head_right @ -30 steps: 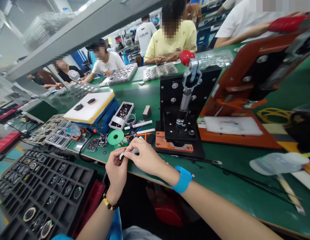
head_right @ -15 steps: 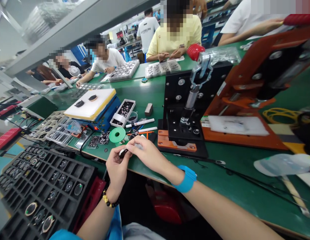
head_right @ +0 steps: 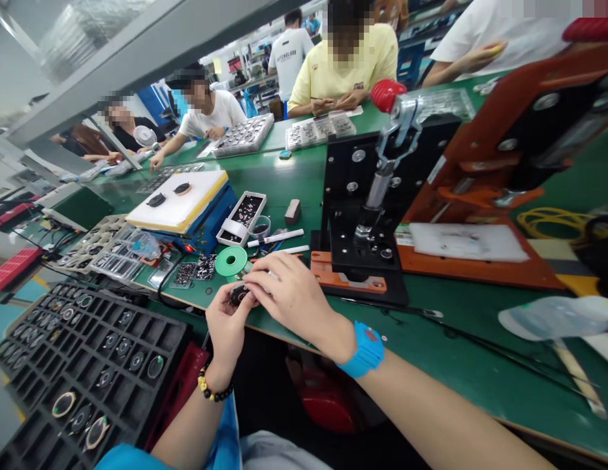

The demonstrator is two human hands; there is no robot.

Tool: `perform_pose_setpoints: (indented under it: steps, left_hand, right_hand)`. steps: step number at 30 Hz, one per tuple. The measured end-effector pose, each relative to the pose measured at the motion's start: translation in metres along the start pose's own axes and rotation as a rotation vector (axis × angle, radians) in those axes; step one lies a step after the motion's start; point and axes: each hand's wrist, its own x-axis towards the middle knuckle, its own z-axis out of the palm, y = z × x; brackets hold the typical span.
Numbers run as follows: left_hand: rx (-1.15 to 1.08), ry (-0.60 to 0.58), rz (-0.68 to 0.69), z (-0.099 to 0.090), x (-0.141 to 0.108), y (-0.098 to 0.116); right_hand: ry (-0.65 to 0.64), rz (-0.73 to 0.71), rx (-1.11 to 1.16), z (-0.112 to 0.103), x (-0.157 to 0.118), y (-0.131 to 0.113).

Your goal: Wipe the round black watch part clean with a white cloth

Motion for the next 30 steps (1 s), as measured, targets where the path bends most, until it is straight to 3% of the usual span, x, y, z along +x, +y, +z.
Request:
perform_pose_setpoints:
  steps: [3, 13, 25, 30]
  left_hand:
    - [0.019, 0.008, 0.008, -0.0001, 0.0008, -0.0015]
    - [0.065, 0.004, 0.018, 0.0015, -0.0009, -0.0019]
    - [0.105, 0.007, 0.029, 0.0022, -0.0026, -0.0044]
    - [0.087, 0.007, 0.021, 0.0017, -0.0029, -0.003]
  right_hand:
    - [-0.035, -0.1, -0.029, -0.0004, 0.0, -0.0015]
    - [-0.032, -0.143, -0.079, -0.0034, 0.0011, 0.0014]
    - [0.021, -0.142, -0.12, -0.0047, -0.0012, 0.0004]
    - [-0.006, -0.071, -0.063, -0.0037, -0.0015, 0.0021]
